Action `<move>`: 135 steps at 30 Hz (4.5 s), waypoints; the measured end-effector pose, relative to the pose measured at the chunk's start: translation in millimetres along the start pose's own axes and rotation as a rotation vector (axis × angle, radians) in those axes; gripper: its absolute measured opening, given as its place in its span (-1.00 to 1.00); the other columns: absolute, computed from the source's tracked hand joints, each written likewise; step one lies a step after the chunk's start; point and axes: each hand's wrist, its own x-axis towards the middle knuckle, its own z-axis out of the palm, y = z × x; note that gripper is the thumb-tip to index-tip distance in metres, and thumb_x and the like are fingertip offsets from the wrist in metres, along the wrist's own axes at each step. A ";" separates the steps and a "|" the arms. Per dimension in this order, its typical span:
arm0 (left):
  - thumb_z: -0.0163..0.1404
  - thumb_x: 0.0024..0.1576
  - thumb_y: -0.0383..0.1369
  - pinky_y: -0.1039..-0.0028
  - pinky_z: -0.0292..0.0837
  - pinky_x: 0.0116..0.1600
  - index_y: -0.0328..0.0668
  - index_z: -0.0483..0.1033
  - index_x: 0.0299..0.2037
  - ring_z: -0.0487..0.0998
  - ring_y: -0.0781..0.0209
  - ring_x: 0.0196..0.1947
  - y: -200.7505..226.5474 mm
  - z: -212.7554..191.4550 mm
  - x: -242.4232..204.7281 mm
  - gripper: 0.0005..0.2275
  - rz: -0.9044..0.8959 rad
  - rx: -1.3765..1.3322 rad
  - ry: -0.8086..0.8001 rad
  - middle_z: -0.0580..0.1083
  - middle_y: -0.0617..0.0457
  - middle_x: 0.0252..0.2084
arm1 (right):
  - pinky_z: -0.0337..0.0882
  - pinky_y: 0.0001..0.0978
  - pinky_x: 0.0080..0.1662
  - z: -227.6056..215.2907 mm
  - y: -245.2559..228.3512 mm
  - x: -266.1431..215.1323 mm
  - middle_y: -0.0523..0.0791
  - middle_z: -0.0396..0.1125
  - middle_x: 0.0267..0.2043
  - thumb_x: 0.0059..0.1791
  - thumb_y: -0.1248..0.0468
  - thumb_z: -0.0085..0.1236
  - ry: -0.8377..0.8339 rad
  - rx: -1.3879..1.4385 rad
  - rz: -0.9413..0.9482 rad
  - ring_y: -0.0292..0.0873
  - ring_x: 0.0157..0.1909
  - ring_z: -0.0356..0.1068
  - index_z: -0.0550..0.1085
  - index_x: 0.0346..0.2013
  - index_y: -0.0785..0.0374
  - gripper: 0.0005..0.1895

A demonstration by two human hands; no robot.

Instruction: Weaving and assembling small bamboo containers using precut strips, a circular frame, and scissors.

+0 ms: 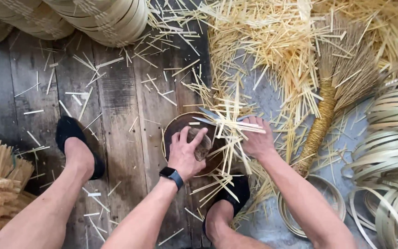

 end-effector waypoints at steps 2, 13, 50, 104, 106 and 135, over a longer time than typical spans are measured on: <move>0.33 -0.38 -0.35 -0.08 0.32 0.21 0.35 0.28 0.33 0.21 -0.36 0.25 0.0 -11.5 4.2 -0.09 0.039 0.013 -0.077 0.19 -0.18 0.32 | 0.45 -0.20 -0.01 -14.5 -3.1 5.3 0.00 0.35 -0.10 -0.08 0.29 0.02 0.008 -0.005 0.009 -0.11 -0.06 0.38 0.46 -0.04 0.25 -0.68; 0.29 -0.35 -0.40 -0.10 0.24 0.24 0.20 0.29 0.30 0.18 -0.29 0.28 -6.2 -21.6 13.4 -0.14 0.143 0.083 -0.239 0.26 -0.03 0.30 | 0.53 -0.20 -0.18 -6.2 -1.5 9.9 -0.01 0.40 -0.30 -0.45 0.10 0.20 0.413 0.081 -0.162 -0.05 -0.26 0.46 0.49 -0.21 0.21 -0.46; 0.42 -0.26 -0.12 0.15 0.21 0.37 0.00 0.63 0.03 0.35 -0.11 0.24 -98.4 47.5 106.5 -0.42 -0.310 -0.187 -0.168 0.45 -0.03 0.10 | 0.38 -0.20 -0.15 -19.2 16.2 24.1 0.00 0.30 -0.33 -0.20 -0.08 0.29 0.240 0.141 -0.137 -0.02 -0.23 0.34 0.39 -0.31 0.31 -0.48; 0.28 0.03 -0.43 0.34 0.52 -0.18 -0.26 0.65 -0.14 0.59 0.20 -0.29 -188.4 68.9 14.3 -0.78 -1.004 -0.779 0.046 0.62 0.03 -0.20 | 0.55 -0.29 -0.44 76.9 -73.5 -56.5 -0.01 0.51 -0.44 0.01 0.28 0.22 -0.175 1.792 0.693 -0.15 -0.49 0.50 0.61 -0.31 0.46 -0.78; 0.27 0.04 -0.39 0.35 0.48 -0.20 -0.33 0.68 -0.11 0.57 0.16 -0.30 -197.0 67.8 18.3 -0.75 -0.873 -0.873 0.006 0.64 -0.04 -0.21 | 0.51 -0.32 -0.38 68.6 -75.2 -54.4 -0.05 0.50 -0.38 0.03 0.25 0.25 -0.040 1.762 0.637 -0.20 -0.43 0.47 0.62 -0.24 0.42 -0.77; -0.07 0.29 -0.14 0.50 0.51 0.04 -0.28 0.47 0.19 0.63 0.23 -0.03 0.2 -54.2 -18.8 -0.60 -0.023 -0.733 0.159 0.63 -0.08 -0.05 | 0.46 -0.13 0.17 -76.1 -137.1 -63.7 0.11 0.37 0.16 -0.34 0.01 0.50 0.230 1.608 0.399 -0.02 0.15 0.43 0.23 0.30 0.32 0.04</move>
